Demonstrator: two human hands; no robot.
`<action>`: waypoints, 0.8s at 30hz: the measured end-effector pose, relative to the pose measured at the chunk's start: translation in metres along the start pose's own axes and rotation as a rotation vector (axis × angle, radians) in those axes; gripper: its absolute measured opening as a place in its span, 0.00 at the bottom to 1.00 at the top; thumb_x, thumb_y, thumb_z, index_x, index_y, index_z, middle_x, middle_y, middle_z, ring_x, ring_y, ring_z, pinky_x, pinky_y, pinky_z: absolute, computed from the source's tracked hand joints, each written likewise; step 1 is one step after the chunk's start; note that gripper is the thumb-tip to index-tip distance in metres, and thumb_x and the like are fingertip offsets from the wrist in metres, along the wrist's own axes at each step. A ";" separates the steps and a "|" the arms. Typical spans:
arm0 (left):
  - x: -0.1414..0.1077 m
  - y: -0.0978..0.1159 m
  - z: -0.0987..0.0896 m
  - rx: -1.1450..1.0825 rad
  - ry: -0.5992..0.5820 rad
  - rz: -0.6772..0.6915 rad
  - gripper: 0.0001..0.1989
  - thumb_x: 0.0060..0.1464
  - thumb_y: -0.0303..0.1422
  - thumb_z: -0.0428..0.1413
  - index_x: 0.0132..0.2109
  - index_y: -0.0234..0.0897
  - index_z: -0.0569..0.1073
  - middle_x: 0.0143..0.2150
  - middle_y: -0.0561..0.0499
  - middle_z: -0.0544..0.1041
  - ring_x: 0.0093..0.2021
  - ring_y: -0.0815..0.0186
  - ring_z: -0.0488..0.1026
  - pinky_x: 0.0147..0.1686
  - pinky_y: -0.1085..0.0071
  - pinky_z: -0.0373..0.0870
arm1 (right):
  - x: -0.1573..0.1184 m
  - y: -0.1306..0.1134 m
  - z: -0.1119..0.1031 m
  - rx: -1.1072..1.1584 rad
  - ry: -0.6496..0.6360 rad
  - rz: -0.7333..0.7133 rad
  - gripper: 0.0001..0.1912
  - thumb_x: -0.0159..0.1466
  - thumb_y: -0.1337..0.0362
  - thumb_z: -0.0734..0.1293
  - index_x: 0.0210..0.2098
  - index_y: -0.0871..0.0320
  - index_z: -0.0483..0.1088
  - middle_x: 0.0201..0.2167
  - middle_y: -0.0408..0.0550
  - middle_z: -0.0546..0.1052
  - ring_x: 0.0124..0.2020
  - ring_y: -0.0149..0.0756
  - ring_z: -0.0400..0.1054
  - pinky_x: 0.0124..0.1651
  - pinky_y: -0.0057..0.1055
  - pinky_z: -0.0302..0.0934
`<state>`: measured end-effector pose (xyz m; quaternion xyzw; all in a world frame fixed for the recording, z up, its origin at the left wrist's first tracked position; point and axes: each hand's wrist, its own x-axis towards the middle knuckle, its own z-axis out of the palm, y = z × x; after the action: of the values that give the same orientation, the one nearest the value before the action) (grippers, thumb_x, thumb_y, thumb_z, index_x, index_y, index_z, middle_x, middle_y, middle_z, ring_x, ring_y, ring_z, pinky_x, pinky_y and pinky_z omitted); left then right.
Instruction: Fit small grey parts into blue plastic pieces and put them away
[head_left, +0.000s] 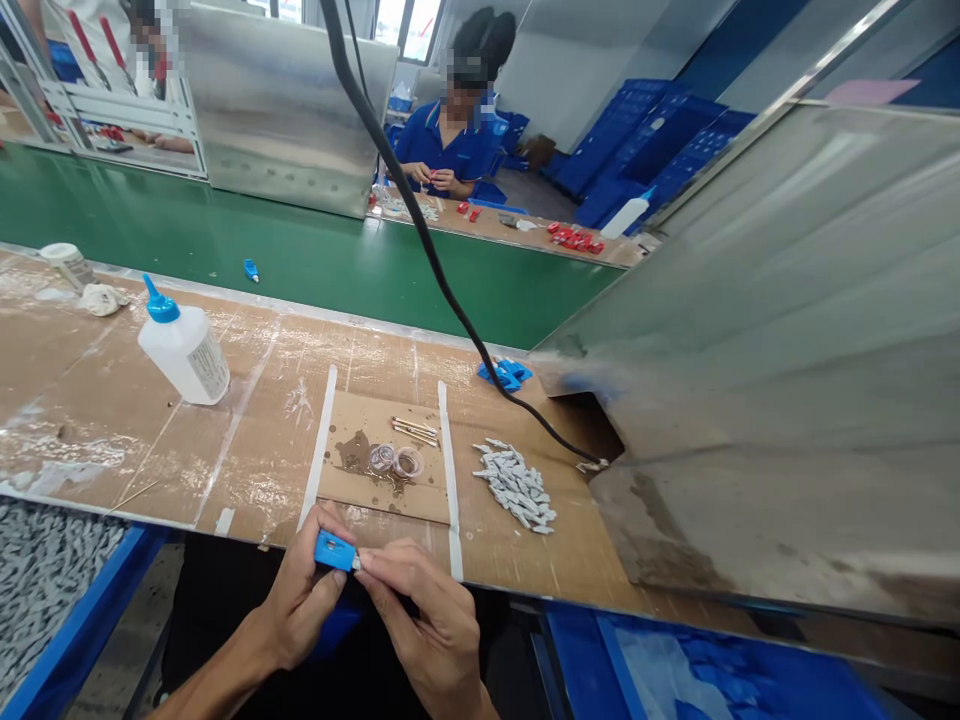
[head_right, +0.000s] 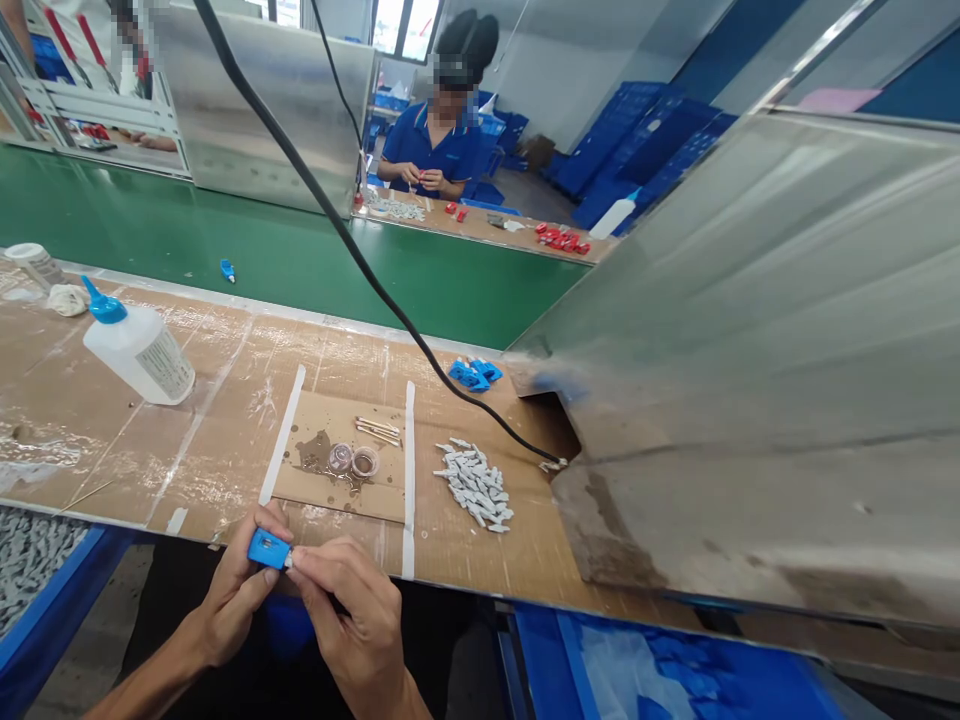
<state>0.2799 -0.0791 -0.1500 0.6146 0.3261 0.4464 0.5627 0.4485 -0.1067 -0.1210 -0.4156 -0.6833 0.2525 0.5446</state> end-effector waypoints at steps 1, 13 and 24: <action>-0.001 -0.001 0.001 -0.008 0.009 -0.001 0.09 0.69 0.41 0.48 0.48 0.44 0.67 0.40 0.52 0.63 0.38 0.61 0.62 0.41 0.66 0.61 | 0.000 0.000 0.001 0.000 0.001 0.002 0.24 0.62 0.81 0.69 0.52 0.50 0.75 0.39 0.44 0.80 0.37 0.35 0.74 0.39 0.33 0.72; 0.005 -0.003 0.013 0.000 -0.028 -0.064 0.07 0.67 0.36 0.50 0.50 0.45 0.68 0.44 0.49 0.67 0.45 0.59 0.66 0.47 0.64 0.63 | 0.001 0.002 -0.012 -0.088 0.071 -0.050 0.21 0.62 0.80 0.68 0.49 0.52 0.76 0.38 0.46 0.81 0.35 0.36 0.77 0.37 0.32 0.74; -0.013 -0.054 0.021 0.229 -0.401 0.149 0.16 0.64 0.33 0.49 0.55 0.44 0.75 0.35 0.44 0.79 0.32 0.59 0.71 0.37 0.64 0.66 | 0.067 0.015 -0.149 -0.331 0.815 0.146 0.16 0.56 0.55 0.78 0.41 0.56 0.81 0.34 0.51 0.80 0.32 0.38 0.75 0.42 0.37 0.71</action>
<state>0.3000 -0.0908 -0.2042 0.7731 0.2101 0.3160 0.5084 0.5905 -0.0581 -0.0556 -0.6099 -0.4129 -0.0072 0.6764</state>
